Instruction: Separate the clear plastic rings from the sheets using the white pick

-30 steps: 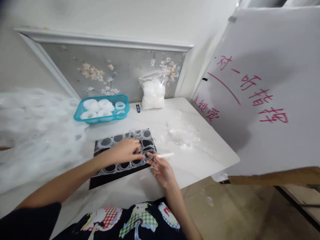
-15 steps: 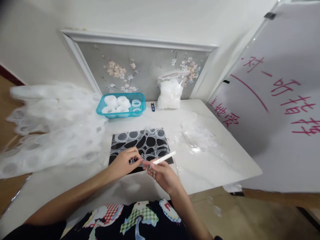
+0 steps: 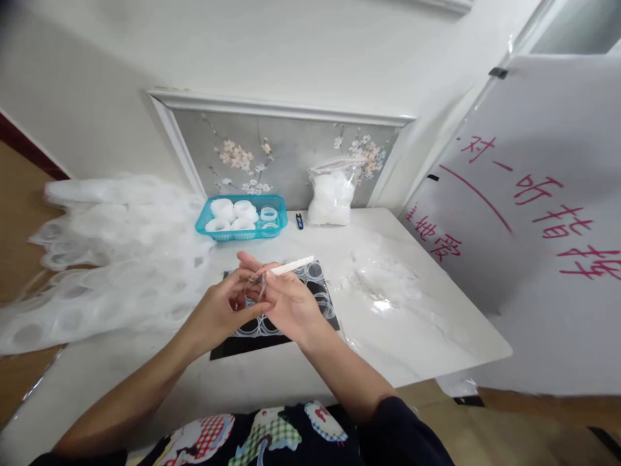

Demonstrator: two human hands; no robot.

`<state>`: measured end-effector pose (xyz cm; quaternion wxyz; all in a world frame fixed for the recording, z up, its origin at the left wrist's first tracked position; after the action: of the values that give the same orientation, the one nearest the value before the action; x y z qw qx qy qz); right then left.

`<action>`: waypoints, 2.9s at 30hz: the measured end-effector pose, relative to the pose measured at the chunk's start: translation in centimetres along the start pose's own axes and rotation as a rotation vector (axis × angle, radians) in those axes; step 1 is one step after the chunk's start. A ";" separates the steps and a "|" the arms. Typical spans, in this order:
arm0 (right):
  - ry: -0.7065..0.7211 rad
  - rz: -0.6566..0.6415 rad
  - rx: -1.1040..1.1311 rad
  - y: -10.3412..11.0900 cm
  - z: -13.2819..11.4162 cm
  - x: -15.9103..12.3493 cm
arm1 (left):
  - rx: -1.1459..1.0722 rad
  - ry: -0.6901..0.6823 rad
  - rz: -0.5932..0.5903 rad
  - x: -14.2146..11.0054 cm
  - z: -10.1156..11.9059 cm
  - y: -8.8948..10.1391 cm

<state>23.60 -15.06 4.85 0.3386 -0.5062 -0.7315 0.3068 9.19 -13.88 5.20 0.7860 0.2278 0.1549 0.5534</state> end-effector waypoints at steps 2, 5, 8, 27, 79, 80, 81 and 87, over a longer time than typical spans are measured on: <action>-0.002 -0.015 -0.019 -0.2 0.3 1.1 | -0.161 0.028 0.003 0.6 -0.3 0.2; -0.092 0.022 -0.028 0.3 0.6 2.3 | -0.408 0.056 0.007 1.8 -0.9 1.2; -0.210 0.051 -0.034 1.1 0.2 3.0 | -0.561 0.135 0.073 2.9 -1.4 2.9; -0.218 -0.195 -1.335 4.2 -3.2 3.4 | -0.633 0.222 -0.159 2.8 -0.8 6.1; 0.107 -0.268 -0.903 0.0 -2.3 2.9 | 0.497 -0.968 0.547 3.1 0.5 5.1; 0.110 -0.273 -0.900 0.0 -2.5 2.9 | 0.506 -0.968 0.560 3.0 0.6 5.1; 0.119 -0.279 -0.904 0.1 -2.6 2.9 | 0.518 -0.962 0.574 3.0 0.6 5.0; 0.122 -0.325 -0.924 -0.5 -3.1 2.4 | 0.547 -0.919 0.571 3.1 0.6 4.9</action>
<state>25.24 -12.57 7.47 0.1642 -0.4999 -0.8394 -0.1367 6.61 -9.73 8.29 0.5058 0.6699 -0.1309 0.5275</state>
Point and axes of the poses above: each hand's wrist, its own x-axis towards the middle knuckle, its own y-axis out of the back of the hand, z = x × y, the point moved 1 cm from there along x, towards the middle knuckle, and after that the axes turned 8 degrees about y, right-handed, at the moved point
